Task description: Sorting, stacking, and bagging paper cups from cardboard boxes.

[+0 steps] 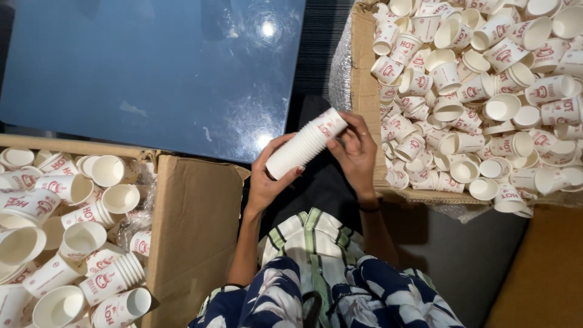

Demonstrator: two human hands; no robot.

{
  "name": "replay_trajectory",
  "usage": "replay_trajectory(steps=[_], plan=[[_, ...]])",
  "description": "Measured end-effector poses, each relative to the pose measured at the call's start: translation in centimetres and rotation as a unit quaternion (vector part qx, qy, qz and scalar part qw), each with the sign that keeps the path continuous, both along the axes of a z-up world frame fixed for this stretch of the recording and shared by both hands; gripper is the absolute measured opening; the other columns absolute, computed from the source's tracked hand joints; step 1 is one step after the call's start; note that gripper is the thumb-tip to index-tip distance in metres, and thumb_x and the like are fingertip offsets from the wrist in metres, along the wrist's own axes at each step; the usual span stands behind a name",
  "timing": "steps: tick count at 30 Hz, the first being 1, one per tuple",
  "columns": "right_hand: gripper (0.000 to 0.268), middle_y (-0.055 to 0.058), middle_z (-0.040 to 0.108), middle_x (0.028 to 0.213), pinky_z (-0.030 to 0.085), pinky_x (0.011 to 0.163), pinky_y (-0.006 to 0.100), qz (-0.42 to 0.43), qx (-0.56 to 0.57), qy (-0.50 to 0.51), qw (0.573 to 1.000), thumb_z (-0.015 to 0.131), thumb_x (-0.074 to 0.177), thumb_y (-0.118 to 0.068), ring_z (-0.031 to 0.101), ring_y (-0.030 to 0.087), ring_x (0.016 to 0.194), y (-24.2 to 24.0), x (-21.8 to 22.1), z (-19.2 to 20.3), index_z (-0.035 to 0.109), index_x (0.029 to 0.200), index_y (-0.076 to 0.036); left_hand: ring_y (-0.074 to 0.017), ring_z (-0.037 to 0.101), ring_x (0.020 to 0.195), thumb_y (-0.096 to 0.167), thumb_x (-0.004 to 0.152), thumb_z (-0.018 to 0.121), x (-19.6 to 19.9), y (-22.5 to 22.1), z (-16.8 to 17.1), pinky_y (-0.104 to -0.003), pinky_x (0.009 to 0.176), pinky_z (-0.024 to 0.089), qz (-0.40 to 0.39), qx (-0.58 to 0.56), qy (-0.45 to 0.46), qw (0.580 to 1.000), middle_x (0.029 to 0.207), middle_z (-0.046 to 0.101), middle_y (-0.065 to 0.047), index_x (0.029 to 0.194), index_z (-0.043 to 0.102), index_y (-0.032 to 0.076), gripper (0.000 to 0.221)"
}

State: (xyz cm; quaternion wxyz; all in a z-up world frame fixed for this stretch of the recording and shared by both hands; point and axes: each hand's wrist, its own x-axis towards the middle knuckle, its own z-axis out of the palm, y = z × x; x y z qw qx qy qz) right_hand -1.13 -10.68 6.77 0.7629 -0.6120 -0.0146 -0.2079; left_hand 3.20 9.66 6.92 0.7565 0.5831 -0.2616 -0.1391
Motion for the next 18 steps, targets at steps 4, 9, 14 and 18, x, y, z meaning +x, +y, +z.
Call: replay_trajectory(steps=[4,9,14,18], plan=[[0.047,0.015,0.057,0.140,0.050,0.114,0.035,0.024,0.004,-0.018,1.000,0.067,0.101,0.001,0.059,0.022,0.131,3.3,4.5,-1.9,0.047,0.143,0.002,-0.0196,0.068,0.114,0.007,0.086,0.081,1.1,2.2,1.2,-0.033,0.099,0.056,0.170,0.110,-0.059,0.978,0.128,0.069,-0.014,0.138,0.059,0.001,0.057],[0.041,0.016,0.060,0.138,0.051,0.110,0.037,-0.059,-0.160,-0.031,0.985,0.073,0.102,-0.009,0.061,0.022,0.126,5.9,6.4,-3.3,0.055,0.137,0.001,-0.0200,0.071,0.113,0.013,0.082,0.086,2.9,4.3,0.7,-0.034,0.098,0.057,0.231,0.216,-0.106,0.943,0.127,0.071,-0.012,0.135,0.065,0.006,0.057],[0.062,0.016,0.062,0.137,0.048,0.109,0.039,-0.147,-0.251,0.005,0.957,0.077,0.099,-0.016,0.060,0.026,0.130,6.2,6.1,-3.8,0.039,0.147,-0.002,-0.0341,0.047,0.135,0.026,0.081,0.090,4.2,4.4,0.5,-0.049,0.113,0.040,0.285,0.331,-0.237,0.868,0.147,0.056,-0.018,0.146,0.056,0.005,0.076],[0.069,0.016,0.061,0.142,0.048,0.111,0.040,-0.116,-0.261,0.027,0.958,0.076,0.100,-0.016,0.061,0.027,0.131,6.0,5.4,-2.6,0.035,0.154,-0.004,-0.0395,0.039,0.137,0.036,0.077,0.090,2.5,4.6,2.9,-0.053,0.113,0.034,0.328,0.323,-0.232,0.857,0.152,0.044,-0.024,0.150,0.045,-0.004,0.094]])
